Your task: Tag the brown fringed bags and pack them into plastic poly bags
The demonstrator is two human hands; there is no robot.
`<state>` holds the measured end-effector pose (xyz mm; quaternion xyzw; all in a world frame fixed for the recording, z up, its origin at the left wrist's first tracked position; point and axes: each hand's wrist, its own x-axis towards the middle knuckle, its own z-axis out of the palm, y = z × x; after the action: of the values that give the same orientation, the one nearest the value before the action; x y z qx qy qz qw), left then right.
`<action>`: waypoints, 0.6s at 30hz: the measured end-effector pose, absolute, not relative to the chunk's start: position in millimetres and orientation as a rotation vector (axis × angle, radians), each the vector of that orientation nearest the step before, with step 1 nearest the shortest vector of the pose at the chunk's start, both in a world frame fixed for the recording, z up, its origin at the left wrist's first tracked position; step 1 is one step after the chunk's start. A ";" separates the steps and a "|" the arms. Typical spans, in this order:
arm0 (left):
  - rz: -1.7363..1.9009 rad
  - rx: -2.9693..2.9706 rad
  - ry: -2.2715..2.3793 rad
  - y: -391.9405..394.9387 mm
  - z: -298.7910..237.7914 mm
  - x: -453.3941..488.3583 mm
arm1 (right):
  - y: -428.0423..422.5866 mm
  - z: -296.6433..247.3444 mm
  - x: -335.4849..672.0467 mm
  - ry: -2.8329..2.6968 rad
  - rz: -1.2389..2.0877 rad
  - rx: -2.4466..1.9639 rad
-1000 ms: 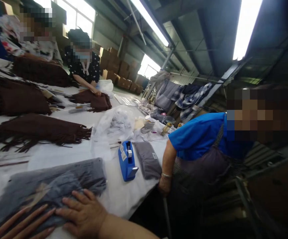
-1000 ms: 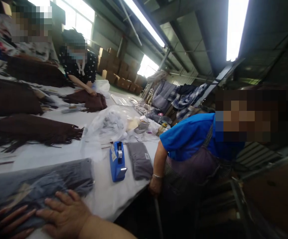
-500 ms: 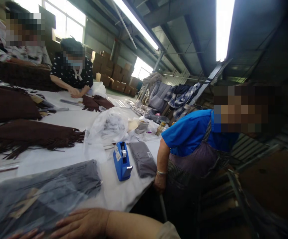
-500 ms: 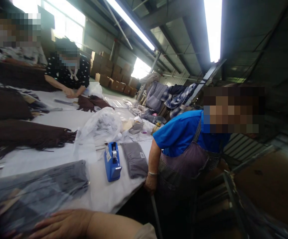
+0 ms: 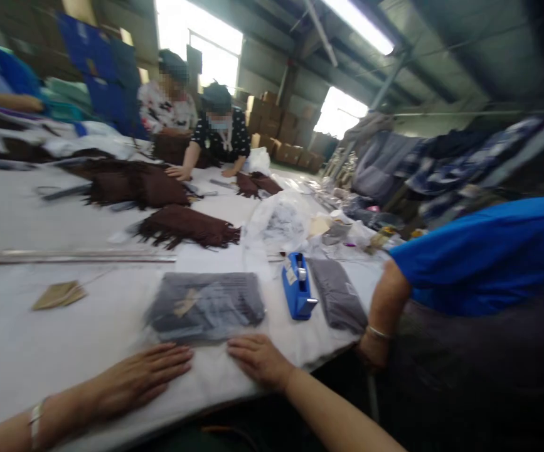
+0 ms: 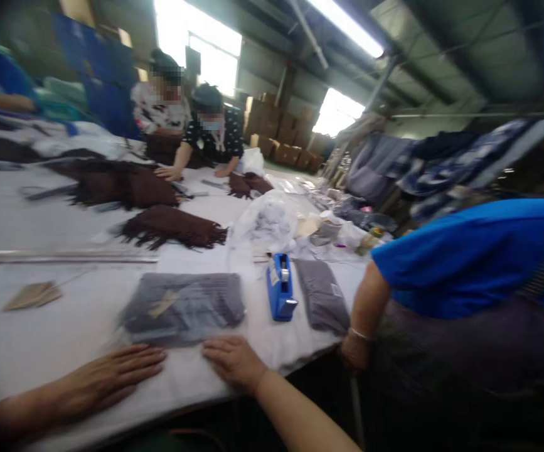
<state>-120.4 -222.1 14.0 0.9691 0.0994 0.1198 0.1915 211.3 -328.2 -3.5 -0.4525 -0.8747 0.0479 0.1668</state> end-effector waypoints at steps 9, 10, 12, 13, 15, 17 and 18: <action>-0.037 2.403 0.428 -231.8 47.6 -186.9 | -342.6 7.9 282.7 -2.626 0.534 -1.293; -0.028 2.396 0.433 -232.2 46.0 -187.8 | -343.3 12.5 284.1 -2.630 0.671 -1.312; 0.076 2.375 0.464 -232.7 38.5 -185.7 | -344.0 21.5 282.9 -2.603 0.923 -1.362; 0.162 2.352 0.492 -233.1 32.9 -183.0 | -344.2 24.9 281.3 -2.577 1.012 -1.395; 0.371 2.248 0.620 -235.2 19.6 -175.5 | -345.2 27.8 278.3 -2.498 1.110 -1.481; 0.568 2.062 0.864 -238.9 5.8 -166.6 | -347.5 25.0 277.1 -2.397 1.147 -1.564; 0.640 1.956 1.002 -241.0 -0.4 -161.9 | -349.1 21.8 277.3 -2.351 1.155 -1.587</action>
<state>-161.9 -241.0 -0.4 0.7780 0.3985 0.2547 0.4135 277.3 -349.1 21.8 -0.5178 -0.7670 0.3768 0.0396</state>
